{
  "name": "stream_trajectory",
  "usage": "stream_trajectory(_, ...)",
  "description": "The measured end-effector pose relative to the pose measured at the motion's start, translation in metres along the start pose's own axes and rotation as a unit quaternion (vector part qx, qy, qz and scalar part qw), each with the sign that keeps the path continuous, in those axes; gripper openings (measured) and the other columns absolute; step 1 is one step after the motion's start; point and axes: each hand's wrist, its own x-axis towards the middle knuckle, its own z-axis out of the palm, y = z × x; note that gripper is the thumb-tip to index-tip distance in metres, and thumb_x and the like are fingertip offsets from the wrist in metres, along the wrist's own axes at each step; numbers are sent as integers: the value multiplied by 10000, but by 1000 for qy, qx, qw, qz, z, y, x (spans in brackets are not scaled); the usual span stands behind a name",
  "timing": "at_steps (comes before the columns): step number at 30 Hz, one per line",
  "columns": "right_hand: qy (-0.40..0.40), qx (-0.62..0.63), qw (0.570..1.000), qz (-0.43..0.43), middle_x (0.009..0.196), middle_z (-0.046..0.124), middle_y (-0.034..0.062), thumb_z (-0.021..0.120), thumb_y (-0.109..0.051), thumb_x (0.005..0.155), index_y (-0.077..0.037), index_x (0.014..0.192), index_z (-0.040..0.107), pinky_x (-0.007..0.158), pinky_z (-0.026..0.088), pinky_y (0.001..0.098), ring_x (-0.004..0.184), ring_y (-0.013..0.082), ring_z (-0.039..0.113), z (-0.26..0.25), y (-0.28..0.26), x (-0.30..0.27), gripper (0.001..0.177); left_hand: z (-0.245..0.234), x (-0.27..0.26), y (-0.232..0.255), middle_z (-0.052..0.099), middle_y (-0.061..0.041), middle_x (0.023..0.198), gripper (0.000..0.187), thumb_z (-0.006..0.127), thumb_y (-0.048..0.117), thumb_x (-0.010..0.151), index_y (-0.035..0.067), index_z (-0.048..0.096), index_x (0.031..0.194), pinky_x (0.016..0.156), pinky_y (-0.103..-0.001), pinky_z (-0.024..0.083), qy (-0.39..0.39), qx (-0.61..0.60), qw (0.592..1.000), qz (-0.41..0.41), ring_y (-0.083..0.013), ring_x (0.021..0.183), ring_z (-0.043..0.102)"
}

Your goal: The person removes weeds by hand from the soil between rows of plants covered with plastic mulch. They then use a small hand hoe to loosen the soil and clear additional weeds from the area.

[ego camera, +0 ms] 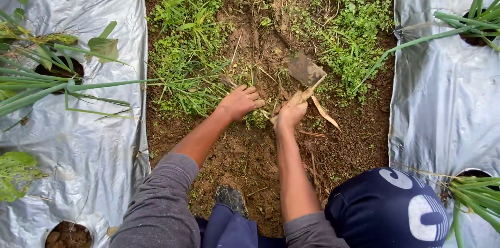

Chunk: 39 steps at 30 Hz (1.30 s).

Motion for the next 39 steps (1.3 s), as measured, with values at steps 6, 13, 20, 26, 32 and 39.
stream_trajectory(6,48,49,998,-7,600,489,-27,439,-341,1093,-70,1067,466,323,409,230,371,94,462,-5,-28,29,273,-2,3,9,340,-41,1643,925,727,-18,789,370,366,1548,1256,-521,236,-99,-21,994,-33,-301,1536,268)
stream_trajectory(13,30,-16,999,-17,621,488,-25,416,-334,1126,-57,1083,497,333,390,188,393,63,447,3,14,11,292,-31,2,9,159,-68,1712,1128,841,133,775,366,139,1626,1276,-551,88,-110,-51,992,-24,-312,1579,88)
stream_trajectory(20,57,-57,995,-56,624,476,-55,451,-330,1099,-82,1053,527,391,373,192,410,49,407,-7,-4,38,264,-30,-4,12,151,-60,1713,1154,840,413,796,344,56,1640,1269,-549,39,-104,-43,993,-33,-304,1578,80)
stream_trajectory(26,3,-117,992,-41,597,461,-39,444,-314,1104,-66,1040,533,383,389,222,406,82,408,-18,-23,7,270,-13,4,4,40,-51,1728,1229,881,410,745,350,41,1640,1265,-570,37,-71,-69,994,-39,-336,1580,7)
stream_trajectory(32,21,-74,995,-67,601,467,-51,453,-349,1099,-83,1032,522,391,386,219,393,73,400,-20,-13,39,284,-34,-7,9,73,-56,1724,1176,849,406,782,356,44,1638,1262,-564,28,-75,-85,992,-45,-326,1577,36)
stream_trajectory(39,1,-126,992,-25,583,439,-61,459,-332,1104,-67,1023,522,380,389,218,377,62,377,-38,12,18,285,-44,-11,13,139,-77,1712,1127,825,403,814,349,57,1639,1262,-567,34,-88,-109,989,-46,-328,1573,77)
